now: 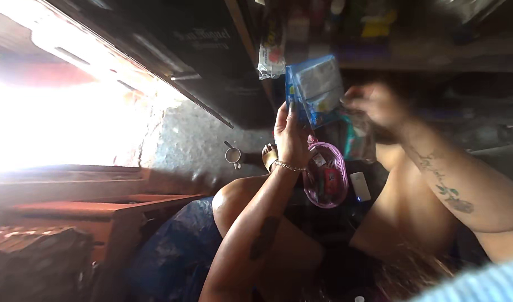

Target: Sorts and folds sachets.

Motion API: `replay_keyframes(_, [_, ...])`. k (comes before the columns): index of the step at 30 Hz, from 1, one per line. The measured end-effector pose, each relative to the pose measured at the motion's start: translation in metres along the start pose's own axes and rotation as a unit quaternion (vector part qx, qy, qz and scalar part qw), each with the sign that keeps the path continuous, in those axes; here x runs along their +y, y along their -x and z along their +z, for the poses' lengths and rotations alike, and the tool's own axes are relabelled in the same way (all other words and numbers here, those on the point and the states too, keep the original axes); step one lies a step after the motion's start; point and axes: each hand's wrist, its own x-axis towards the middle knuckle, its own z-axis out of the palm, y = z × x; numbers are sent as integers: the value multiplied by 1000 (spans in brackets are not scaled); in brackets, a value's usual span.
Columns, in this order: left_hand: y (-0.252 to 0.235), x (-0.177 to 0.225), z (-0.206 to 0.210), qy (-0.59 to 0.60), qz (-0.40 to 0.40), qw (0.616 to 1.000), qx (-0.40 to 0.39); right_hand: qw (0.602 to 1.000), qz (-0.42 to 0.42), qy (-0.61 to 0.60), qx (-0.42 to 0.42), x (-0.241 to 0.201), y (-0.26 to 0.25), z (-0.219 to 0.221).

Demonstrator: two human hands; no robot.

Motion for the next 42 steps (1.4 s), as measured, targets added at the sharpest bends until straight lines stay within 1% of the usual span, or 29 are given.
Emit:
replay_keyframes(3, [-1,2,-1,3,-14,999,31,994,64,-93,-12,-12,7,-5])
replay_keyframes(5, [-1,2,0,-8,-25,999,46,979,73,-186,-26,1,4,-13])
replay_keyframes(6, [-1,2,0,-18,-32,998,50,966,66,-244,-47,12,2,-19])
replay_keyframes(7, [-1,3,0,-27,-39,997,55,946,47,-308,-85,24,-1,-25])
replay_keyframes(9, [-1,3,1,-48,-52,995,63,870,-13,-443,-215,58,-14,-38])
replay_keyframes(10, [-1,3,1,-58,-60,994,70,835,-22,-486,-257,65,-20,-39])
replay_keyframes(11, [-2,3,1,-66,-65,993,73,811,-25,-511,-285,68,-24,-37])
replay_keyframes(13, [-2,2,-1,-82,-70,991,73,798,-41,-521,-299,68,-29,-33])
replay_keyframes(16, [-2,2,-2,-97,-80,989,72,779,-41,-556,-288,67,-32,-31])
replay_keyframes(19, [-2,2,-1,-138,-94,983,78,746,-62,-598,-286,68,-32,-28])
replay_keyframes(20, [-2,1,-2,-173,-89,978,73,753,-57,-591,-284,65,-30,-28])
replay_keyframes(21, [-2,-2,-4,-225,-75,970,59,776,-49,-565,-275,61,-26,-29])
replay_keyframes(23, [-2,-8,-9,-359,-30,932,27,845,-28,-469,-253,49,-17,-31])
replay_keyframes(25, [0,-11,-11,-461,31,887,2,848,-17,-461,-262,61,-18,-35])
replay_keyframes(26, [0,-13,-12,-486,76,871,-12,852,8,-460,-249,64,-17,-35])
replay_keyframes(27, [-1,-14,-12,-498,114,859,-32,867,38,-445,-221,66,-15,-34])
replay_keyframes(28, [-1,-12,-10,-508,132,850,-52,881,68,-425,-195,65,-15,-32])
replay_keyframes(30, [0,-8,-4,-522,133,838,-87,882,98,-422,-186,66,-18,-31])
replay_keyframes(32, [4,-4,2,-516,109,843,-106,882,89,-424,-188,67,-17,-30])
replay_keyframes(34, [5,-5,2,-475,104,867,-112,910,70,-370,-174,57,-11,-24])
replay_keyframes(35, [4,-7,1,-447,113,882,-103,929,74,-331,-147,41,-5,-17])
replay_keyframes(37, [2,-7,1,-398,104,909,-66,966,91,-222,-92,3,3,-5])
replay_keyframes(39, [-1,-3,1,-336,69,938,-42,993,55,-94,-33,-11,2,-7])
replay_keyframes(40, [-2,0,0,-310,55,949,-29,999,27,-35,-8,-11,1,-11])
replay_keyframes(42, [-4,4,-2,-272,37,961,-11,997,-26,63,20,-8,-1,-17])
